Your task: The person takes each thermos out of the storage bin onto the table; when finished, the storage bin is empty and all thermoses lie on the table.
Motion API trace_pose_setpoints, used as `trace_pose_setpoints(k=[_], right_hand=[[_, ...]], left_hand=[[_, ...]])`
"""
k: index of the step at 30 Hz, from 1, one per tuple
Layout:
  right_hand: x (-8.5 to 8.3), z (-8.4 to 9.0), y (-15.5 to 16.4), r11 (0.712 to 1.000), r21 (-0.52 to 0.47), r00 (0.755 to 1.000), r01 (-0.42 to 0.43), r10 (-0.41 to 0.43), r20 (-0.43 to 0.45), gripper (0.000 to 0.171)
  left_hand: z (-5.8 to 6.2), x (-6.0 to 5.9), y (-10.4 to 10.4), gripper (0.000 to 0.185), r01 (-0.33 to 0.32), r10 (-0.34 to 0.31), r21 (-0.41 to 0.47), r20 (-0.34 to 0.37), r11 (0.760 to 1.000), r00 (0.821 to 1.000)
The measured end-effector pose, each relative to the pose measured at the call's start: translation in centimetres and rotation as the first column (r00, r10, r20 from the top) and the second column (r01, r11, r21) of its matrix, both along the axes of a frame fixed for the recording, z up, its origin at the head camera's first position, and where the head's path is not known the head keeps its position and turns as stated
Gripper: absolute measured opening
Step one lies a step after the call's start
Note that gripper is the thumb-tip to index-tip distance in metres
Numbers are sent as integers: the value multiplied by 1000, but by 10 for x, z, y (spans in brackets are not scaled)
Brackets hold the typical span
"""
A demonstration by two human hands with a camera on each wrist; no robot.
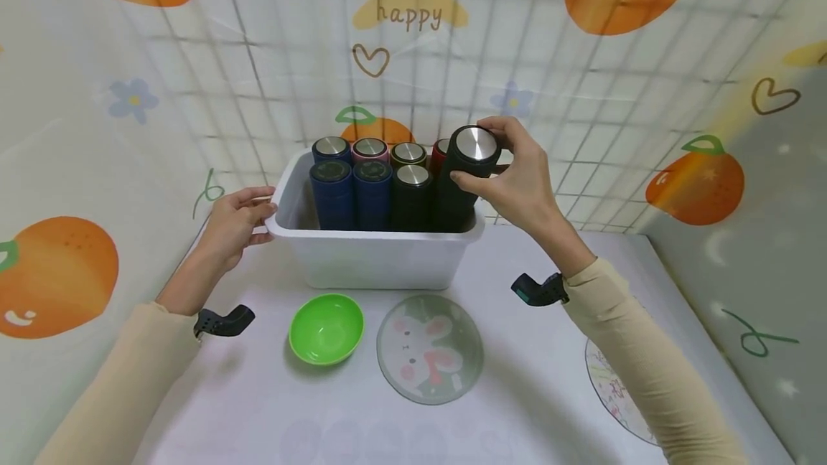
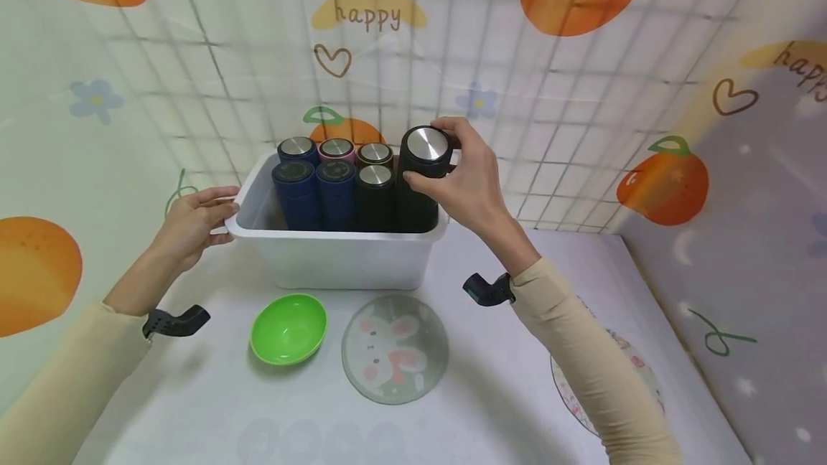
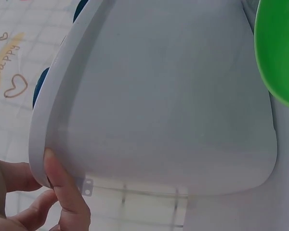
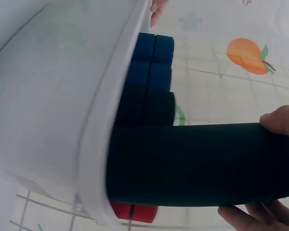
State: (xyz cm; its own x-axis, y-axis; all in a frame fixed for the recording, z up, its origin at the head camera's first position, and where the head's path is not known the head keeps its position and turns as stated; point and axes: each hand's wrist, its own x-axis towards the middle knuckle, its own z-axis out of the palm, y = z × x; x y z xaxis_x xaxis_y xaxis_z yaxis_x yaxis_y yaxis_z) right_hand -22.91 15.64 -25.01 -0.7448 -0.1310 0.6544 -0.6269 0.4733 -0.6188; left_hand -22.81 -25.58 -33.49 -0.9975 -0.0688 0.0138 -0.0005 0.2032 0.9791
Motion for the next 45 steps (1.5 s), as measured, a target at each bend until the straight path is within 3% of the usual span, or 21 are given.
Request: trace_pose_setpoints(k=[5, 10, 19, 31, 39, 45], right_hand=[[0, 10, -13, 999, 1, 999, -42, 42, -18, 67], [8, 26, -21, 1000, 7, 999, -16, 16, -43, 64], [38, 55, -22, 1000, -30, 999, 9, -10, -42, 58], [29, 56, -4, 995, -103, 990, 9, -24, -136, 60], [53, 75, -4, 990, -137, 983, 32, -56, -176, 54], [45, 75, 15, 979, -203, 968, 22, -72, -240, 58]], left_hand=[[0, 9, -14, 44, -29, 29, 69, 9, 997, 1000], [-1, 11, -18, 41, -9, 7, 149, 18, 989, 1000], [0, 4, -11, 46, -17, 18, 76, -11, 997, 1000], [-3, 0, -6, 44, -4, 3, 100, 7, 995, 1000], [-3, 0, -4, 43, 7, -7, 127, -2, 992, 1000], [-4, -3, -1, 45, 15, -15, 108, -4, 994, 1000]])
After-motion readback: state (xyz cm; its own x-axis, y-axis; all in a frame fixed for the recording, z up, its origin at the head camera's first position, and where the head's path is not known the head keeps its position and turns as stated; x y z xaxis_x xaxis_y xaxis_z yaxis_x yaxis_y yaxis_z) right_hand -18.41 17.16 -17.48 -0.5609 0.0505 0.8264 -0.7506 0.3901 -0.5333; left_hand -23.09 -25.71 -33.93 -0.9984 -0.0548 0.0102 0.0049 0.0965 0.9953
